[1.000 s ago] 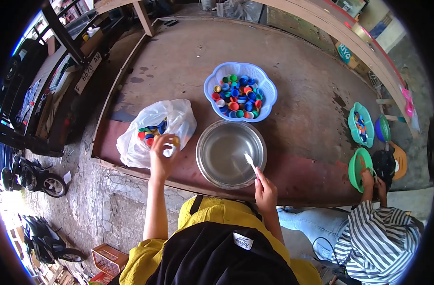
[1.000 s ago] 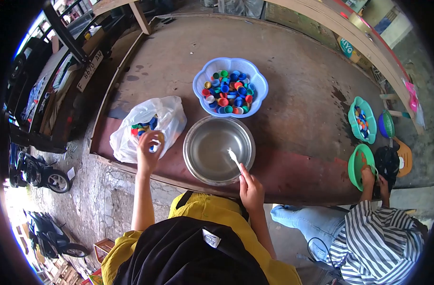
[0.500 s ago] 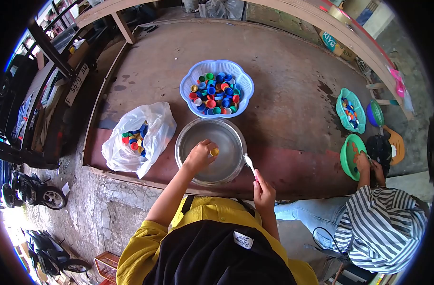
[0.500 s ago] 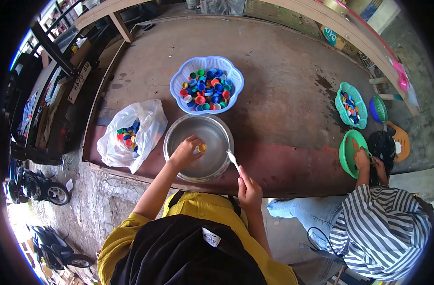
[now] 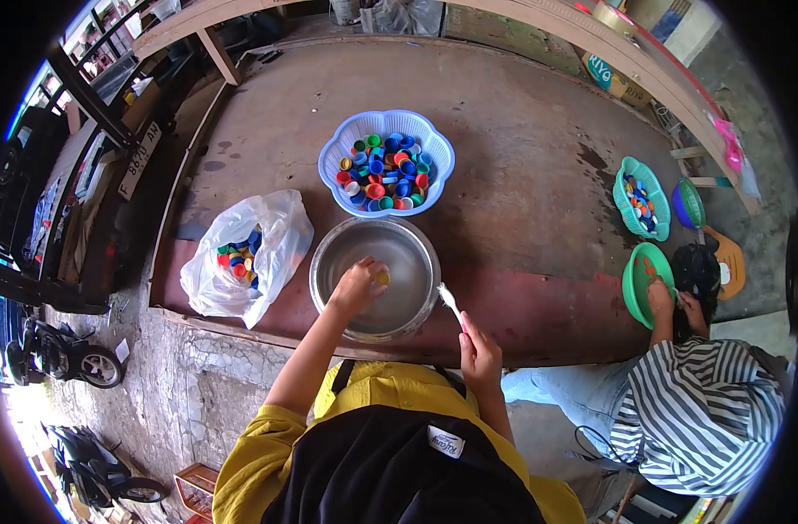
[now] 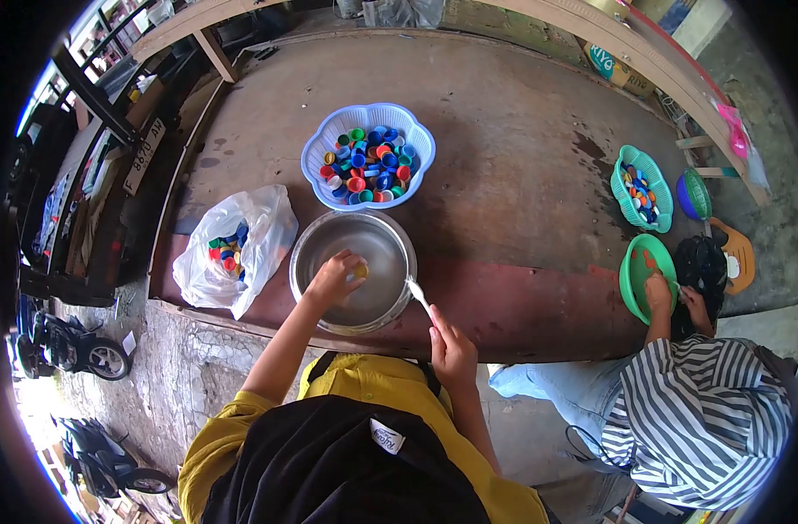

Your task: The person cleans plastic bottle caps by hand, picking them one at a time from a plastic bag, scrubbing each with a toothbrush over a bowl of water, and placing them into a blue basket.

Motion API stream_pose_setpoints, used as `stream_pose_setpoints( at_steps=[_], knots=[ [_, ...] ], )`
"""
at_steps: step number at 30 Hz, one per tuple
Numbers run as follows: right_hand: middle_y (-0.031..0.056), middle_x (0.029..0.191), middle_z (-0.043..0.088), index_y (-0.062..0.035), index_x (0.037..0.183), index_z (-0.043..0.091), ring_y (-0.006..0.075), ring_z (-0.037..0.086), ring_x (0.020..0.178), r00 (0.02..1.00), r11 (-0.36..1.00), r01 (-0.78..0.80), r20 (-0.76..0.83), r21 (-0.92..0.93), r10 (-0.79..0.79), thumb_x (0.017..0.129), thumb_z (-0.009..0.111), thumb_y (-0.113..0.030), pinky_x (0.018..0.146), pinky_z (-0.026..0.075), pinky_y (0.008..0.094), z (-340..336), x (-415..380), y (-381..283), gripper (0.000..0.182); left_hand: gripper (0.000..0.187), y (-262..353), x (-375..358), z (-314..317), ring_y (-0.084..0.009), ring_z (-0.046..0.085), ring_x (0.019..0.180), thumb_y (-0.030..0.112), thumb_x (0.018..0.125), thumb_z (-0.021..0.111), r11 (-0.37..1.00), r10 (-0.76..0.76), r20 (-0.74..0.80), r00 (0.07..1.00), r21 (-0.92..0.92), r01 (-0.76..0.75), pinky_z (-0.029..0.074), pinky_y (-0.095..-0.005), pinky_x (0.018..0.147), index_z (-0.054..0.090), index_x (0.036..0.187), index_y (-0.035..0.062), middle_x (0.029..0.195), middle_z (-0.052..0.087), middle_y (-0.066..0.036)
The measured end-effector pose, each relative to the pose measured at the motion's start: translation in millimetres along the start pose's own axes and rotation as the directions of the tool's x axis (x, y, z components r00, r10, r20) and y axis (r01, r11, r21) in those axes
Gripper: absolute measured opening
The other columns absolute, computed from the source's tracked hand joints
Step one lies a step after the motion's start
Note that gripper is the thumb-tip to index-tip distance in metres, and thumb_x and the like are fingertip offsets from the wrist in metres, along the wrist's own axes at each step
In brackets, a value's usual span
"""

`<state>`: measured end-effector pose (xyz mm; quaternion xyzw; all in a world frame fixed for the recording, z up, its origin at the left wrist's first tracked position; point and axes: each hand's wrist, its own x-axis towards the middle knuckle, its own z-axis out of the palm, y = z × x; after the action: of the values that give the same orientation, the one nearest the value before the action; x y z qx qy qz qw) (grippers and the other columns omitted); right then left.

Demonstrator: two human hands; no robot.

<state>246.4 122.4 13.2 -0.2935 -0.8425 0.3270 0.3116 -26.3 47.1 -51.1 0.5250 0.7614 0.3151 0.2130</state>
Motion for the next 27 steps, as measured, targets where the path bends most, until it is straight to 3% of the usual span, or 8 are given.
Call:
stream_pose_setpoints(
  at_steps=[9,12,15,18,21,24,27],
  knots=[
    [0.0145,0.079,0.061,-0.0137,0.125,0.057,0.0293,0.060,0.062,0.999,1.000,-0.010,0.034,0.013,0.010,0.089,0.056,-0.012,0.057,0.047,0.0357,-1.9,1.4,0.2,0.036,0.039,16.8,0.3,-13.2,-0.0352,0.059,0.091,0.006,0.066,0.073,0.997,0.032,-0.047,0.998,-0.062,-0.034,0.050,-0.0402,0.081,0.057,0.101,0.0048,0.099,0.057,-0.015],
    [0.0141,0.078,0.061,-0.0140,0.125,0.057,0.0292,0.059,0.062,1.000,0.999,0.022,0.016,0.025,-0.022,0.089,0.056,-0.012,0.056,0.047,0.0361,-0.1,2.9,-0.9,0.036,0.040,17.5,1.4,-16.1,-0.0320,0.060,0.091,0.003,0.064,0.072,0.991,-0.009,-0.044,0.999,-0.131,0.003,0.051,-0.0371,0.081,0.056,0.101,0.0030,0.097,0.057,-0.014],
    [0.0140,0.077,0.061,-0.0143,0.125,0.057,0.0292,0.059,0.062,0.999,0.999,0.042,0.013,0.027,-0.043,0.089,0.056,-0.012,0.056,0.047,0.0362,1.6,3.7,-0.6,0.036,0.040,19.5,1.6,-20.6,-0.0232,0.063,0.090,-0.002,0.062,0.072,0.969,0.051,-0.100,0.994,-0.234,-0.073,0.053,-0.0306,0.082,0.055,0.099,-0.0002,0.097,0.058,-0.011],
    [0.0136,0.077,0.061,-0.0147,0.125,0.057,0.0291,0.059,0.061,0.999,0.999,0.022,0.035,0.025,-0.023,0.089,0.056,-0.012,0.056,0.047,0.0362,1.9,3.0,-1.2,0.036,0.040,26.6,4.1,-31.6,-0.0201,0.062,0.091,-0.001,0.064,0.074,0.939,-0.011,-0.063,0.998,-0.344,-0.012,0.053,-0.0285,0.082,0.057,0.100,0.0003,0.097,0.058,-0.009],
    [0.0132,0.076,0.061,-0.0149,0.125,0.057,0.0287,0.059,0.060,0.999,1.000,0.005,0.051,0.021,-0.006,0.089,0.056,-0.013,0.055,0.047,0.0362,0.8,2.8,-3.2,0.036,0.038,39.1,10.4,-54.1,-0.0191,0.061,0.093,0.002,0.067,0.075,0.956,0.073,-0.092,0.993,-0.277,-0.096,0.052,-0.0291,0.084,0.058,0.102,0.0001,0.097,0.059,-0.009],
    [0.0190,0.095,0.066,-0.0034,0.120,0.059,0.0277,0.066,0.077,0.993,0.999,-0.046,0.112,0.011,0.045,0.088,0.054,-0.005,0.067,0.050,0.0307,-4.4,4.1,-8.1,0.033,0.035,70.3,12.4,-86.5,-0.0180,0.061,0.093,0.004,0.070,0.075,0.971,0.139,-0.149,0.979,-0.171,-0.164,0.051,-0.0299,0.085,0.059,0.102,0.0006,0.098,0.059,-0.008],
    [0.0189,0.095,0.066,-0.0030,0.120,0.059,0.0275,0.065,0.076,0.994,0.999,-0.043,0.103,0.019,0.040,0.087,0.054,-0.005,0.066,0.050,0.0309,-5.4,4.6,-9.5,0.033,0.037,86.3,11.4,-98.3,-0.0217,0.061,0.093,0.007,0.069,0.075,0.935,0.141,-0.251,0.958,-0.286,-0.212,0.049,-0.0330,0.084,0.060,0.103,0.0029,0.100,0.060,-0.010]
  ],
)
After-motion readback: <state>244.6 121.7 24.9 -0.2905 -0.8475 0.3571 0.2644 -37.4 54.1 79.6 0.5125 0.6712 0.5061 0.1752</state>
